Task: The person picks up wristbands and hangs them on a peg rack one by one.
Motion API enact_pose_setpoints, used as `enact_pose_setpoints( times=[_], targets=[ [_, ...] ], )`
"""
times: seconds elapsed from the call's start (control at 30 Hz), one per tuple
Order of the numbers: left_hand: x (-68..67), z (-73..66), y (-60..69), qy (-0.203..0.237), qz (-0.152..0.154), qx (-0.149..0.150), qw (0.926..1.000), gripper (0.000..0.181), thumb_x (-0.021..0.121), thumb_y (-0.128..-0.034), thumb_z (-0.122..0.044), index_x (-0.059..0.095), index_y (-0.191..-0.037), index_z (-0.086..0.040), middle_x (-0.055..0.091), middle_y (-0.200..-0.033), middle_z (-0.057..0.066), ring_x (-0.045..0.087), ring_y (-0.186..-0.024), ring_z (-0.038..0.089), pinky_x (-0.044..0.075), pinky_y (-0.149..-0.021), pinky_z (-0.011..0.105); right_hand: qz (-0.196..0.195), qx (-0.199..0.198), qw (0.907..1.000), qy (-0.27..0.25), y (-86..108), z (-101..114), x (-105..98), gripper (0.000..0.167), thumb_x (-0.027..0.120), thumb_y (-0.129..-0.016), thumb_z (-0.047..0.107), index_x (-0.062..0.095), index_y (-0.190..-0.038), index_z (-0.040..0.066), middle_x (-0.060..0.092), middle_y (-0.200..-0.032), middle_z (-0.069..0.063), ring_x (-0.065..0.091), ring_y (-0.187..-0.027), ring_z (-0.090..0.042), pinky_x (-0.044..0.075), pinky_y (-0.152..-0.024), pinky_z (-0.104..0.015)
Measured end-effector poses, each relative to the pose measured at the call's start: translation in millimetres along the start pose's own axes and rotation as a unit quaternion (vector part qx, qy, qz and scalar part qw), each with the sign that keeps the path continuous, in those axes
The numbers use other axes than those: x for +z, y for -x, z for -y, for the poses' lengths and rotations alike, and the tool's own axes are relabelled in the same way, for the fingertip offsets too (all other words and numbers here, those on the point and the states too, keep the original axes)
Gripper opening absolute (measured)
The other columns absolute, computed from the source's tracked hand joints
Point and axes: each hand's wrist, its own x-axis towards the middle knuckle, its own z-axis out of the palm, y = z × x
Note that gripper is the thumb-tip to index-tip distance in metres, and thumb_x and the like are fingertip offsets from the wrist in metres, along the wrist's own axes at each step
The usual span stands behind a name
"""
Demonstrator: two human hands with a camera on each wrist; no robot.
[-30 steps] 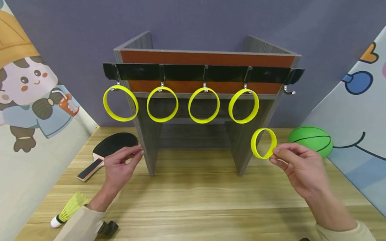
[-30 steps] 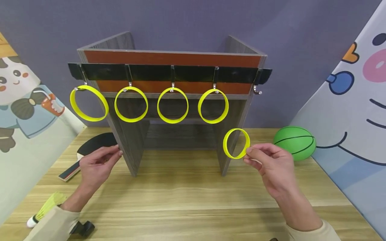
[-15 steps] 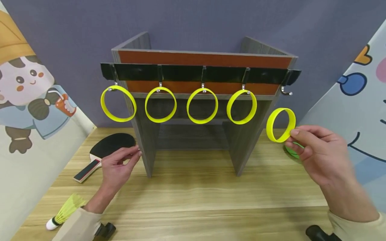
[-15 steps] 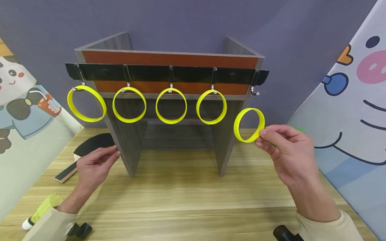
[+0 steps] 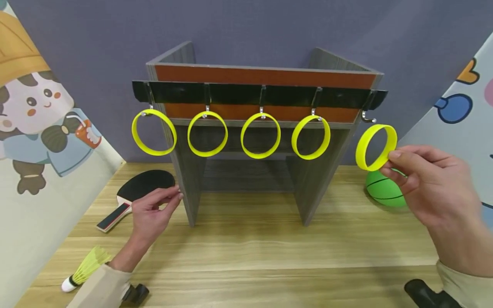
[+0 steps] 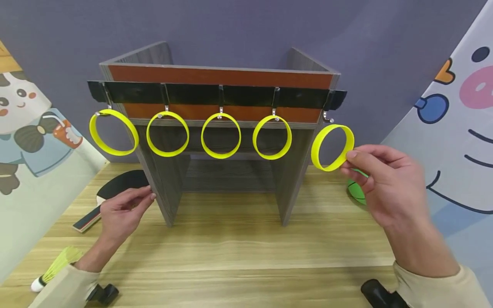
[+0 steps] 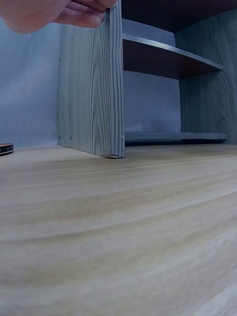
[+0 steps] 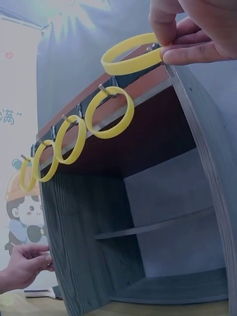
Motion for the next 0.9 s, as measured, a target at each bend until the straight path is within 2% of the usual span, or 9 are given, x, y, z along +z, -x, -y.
enact_pose_setpoints(
  times=[0.17,0.3,0.53,0.9],
  targets=[
    [-0.8,-0.7,-0.1,-0.012,-0.002,0.0,0.9999,0.027,0.062,-0.0604,0.035,0.064,-0.085,0.023,0.062,-0.076,0.032,0.067,-0.073,0.013,0.054,-0.067,0.018,-0.019,0.012,0.9997,0.002,-7.4,6,3,0.011,0.063,-0.085,-0.012,0.069,-0.093,-0.01,0.064,-0.09,-0.014,0.065,-0.075,-0.025,0.058,-0.067,-0.03],
    [-0.6,-1.2,0.0,-0.016,0.001,-0.003,0.9999,0.028,0.062,-0.0602,0.036,0.064,-0.085,0.022,0.062,-0.076,0.032,0.067,-0.073,0.012,0.055,-0.067,0.018,-0.013,0.017,0.9995,-0.024,-12.4,5,3,0.013,0.06,-0.085,-0.015,0.068,-0.094,-0.012,0.064,-0.089,-0.016,0.065,-0.072,-0.028,0.058,-0.066,-0.031],
    [0.0,-1.6,-0.2,-0.001,0.006,-0.004,1.0,0.031,0.06,-0.0588,0.038,0.063,-0.086,0.023,0.061,-0.077,0.033,0.067,-0.074,0.014,0.055,-0.068,0.019,-0.017,0.02,0.9991,-0.033,-17.6,2,1,0.013,0.06,-0.084,-0.016,0.069,-0.093,-0.012,0.065,-0.088,-0.016,0.066,-0.07,-0.029,0.058,-0.065,-0.033],
    [0.7,-1.4,-0.4,-0.002,0.005,-0.006,1.0,0.029,0.061,-0.0598,0.037,0.063,-0.086,0.024,0.06,-0.076,0.034,0.067,-0.074,0.013,0.055,-0.067,0.018,-0.027,0.022,0.9993,0.015,-18.7,-2,1,0.01,0.063,-0.085,-0.011,0.07,-0.092,-0.008,0.066,-0.086,-0.013,0.067,-0.071,-0.026,0.058,-0.066,-0.03]
  ],
)
